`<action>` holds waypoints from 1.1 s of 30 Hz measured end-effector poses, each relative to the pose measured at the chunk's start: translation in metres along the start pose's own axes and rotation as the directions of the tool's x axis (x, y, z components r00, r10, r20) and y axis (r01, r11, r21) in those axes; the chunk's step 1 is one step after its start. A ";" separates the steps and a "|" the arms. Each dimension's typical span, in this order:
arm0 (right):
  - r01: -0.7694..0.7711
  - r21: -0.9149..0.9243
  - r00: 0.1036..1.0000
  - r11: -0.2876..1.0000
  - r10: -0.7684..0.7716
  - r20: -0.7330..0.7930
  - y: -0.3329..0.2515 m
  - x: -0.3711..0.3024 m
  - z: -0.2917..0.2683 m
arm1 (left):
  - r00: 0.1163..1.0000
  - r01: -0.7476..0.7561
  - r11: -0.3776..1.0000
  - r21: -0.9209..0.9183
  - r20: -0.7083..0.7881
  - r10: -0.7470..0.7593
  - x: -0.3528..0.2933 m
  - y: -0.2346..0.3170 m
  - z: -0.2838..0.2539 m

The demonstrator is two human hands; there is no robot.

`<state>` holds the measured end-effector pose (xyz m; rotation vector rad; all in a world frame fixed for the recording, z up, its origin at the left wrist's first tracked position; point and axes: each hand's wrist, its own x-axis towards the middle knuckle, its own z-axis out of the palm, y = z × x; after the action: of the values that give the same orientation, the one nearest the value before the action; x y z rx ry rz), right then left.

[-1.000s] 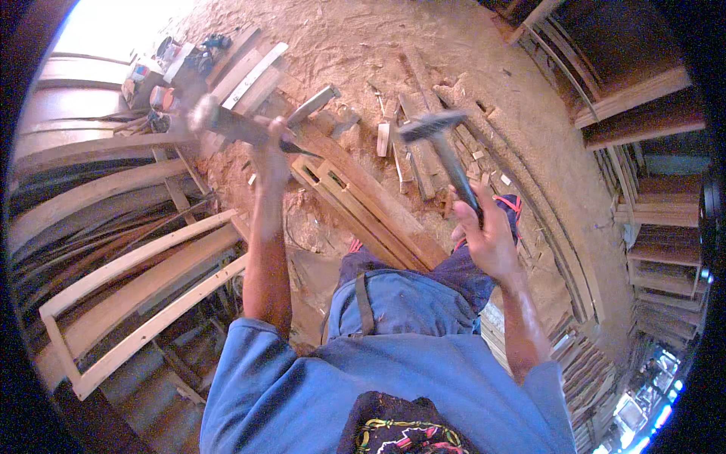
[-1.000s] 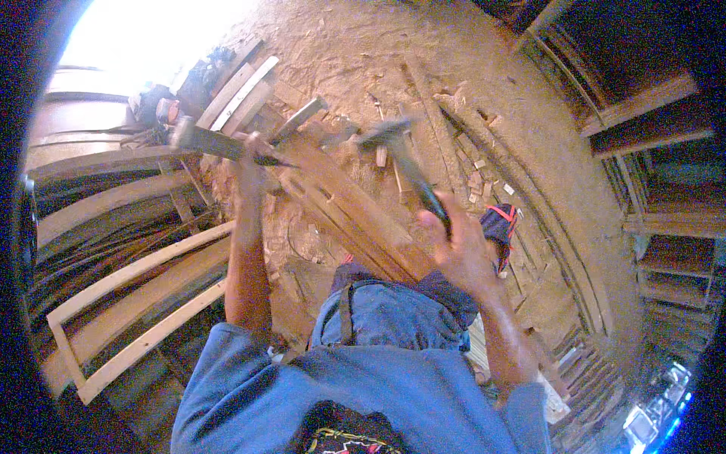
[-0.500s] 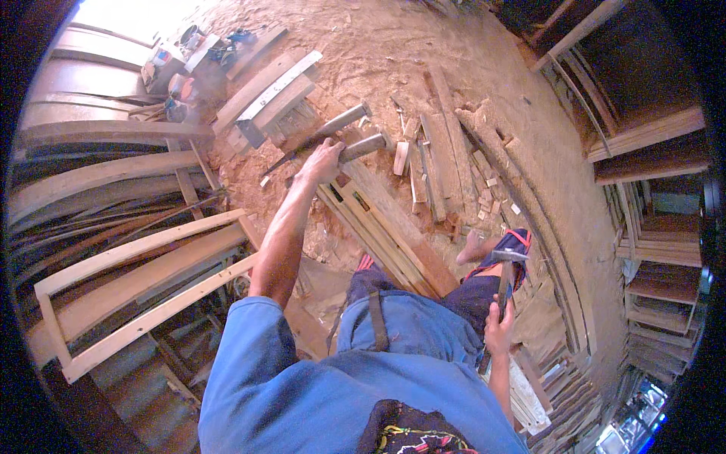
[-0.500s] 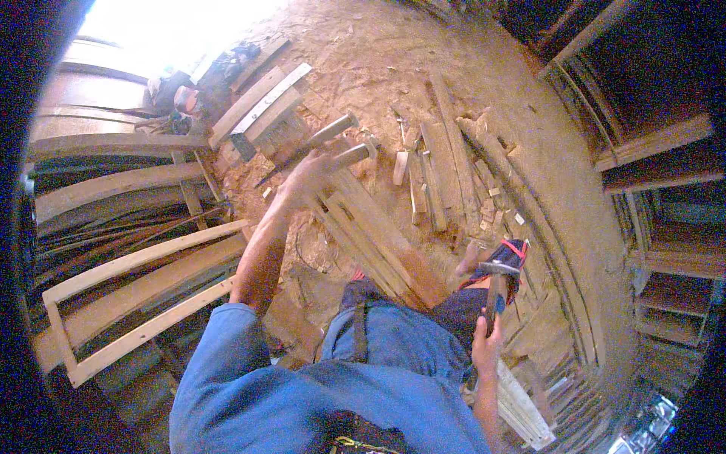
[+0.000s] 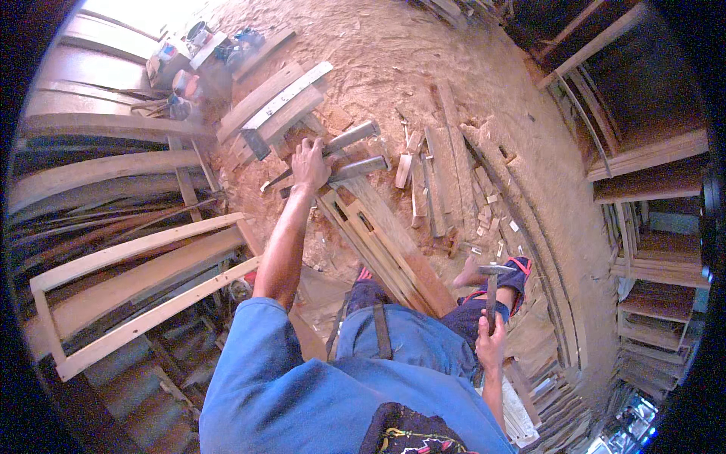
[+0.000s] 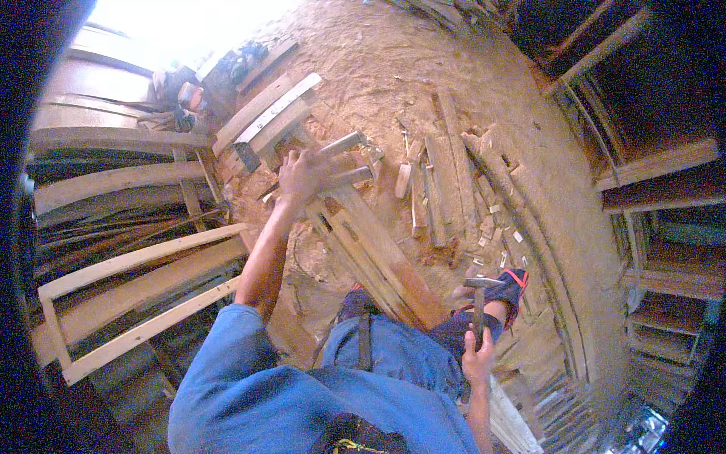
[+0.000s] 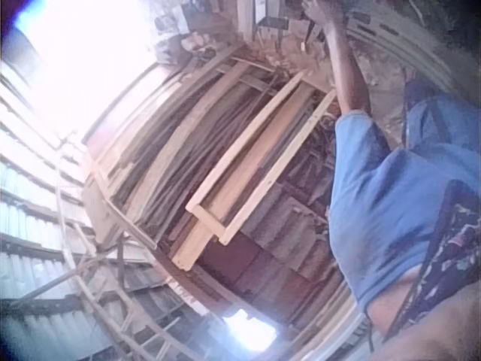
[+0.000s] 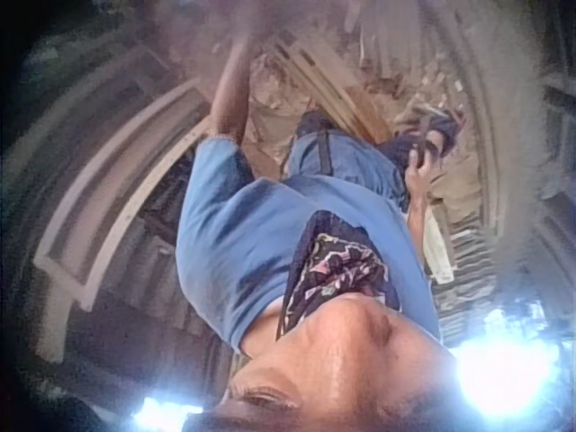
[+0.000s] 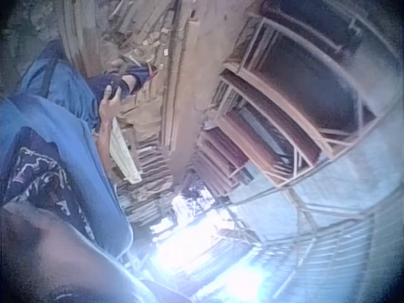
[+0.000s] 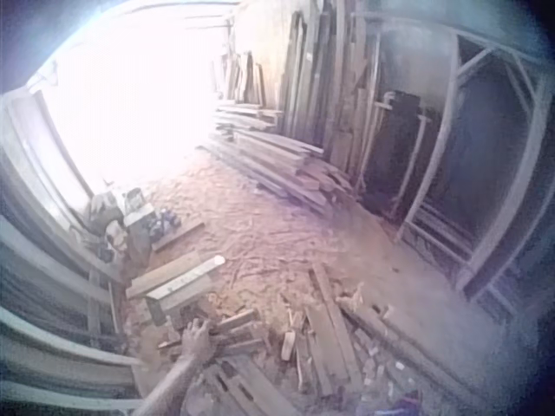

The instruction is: The person uses a chisel and hammer to carve a notch into a small wooden block, then tests the fit with another piece. They continue to refine the notch with repeated chisel strikes and hammer taps, occasionally inspecting the joint.

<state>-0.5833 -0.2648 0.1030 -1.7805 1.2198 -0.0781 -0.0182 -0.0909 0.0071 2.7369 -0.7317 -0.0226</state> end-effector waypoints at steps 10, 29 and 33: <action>0.179 -0.084 0.929 0.980 -0.140 0.342 -0.161 0.113 0.056 | 0.998 0.005 0.997 -0.080 0.067 0.001 -0.001 -0.018 -0.069; 0.918 -0.369 0.223 -0.145 -0.579 0.784 -0.331 0.320 0.378 | 0.909 0.400 0.827 -0.395 0.057 -0.413 -0.222 -0.043 -0.126; 0.945 -0.287 0.308 0.158 -0.731 0.609 -0.346 0.290 0.345 | 0.971 0.177 0.799 -0.575 -0.029 -0.237 -0.200 0.001 -0.130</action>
<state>-0.0194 -0.2373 0.0373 -2.7578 -0.3069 -0.0255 -0.1803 0.0432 0.1186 2.2003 -0.3157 -0.1305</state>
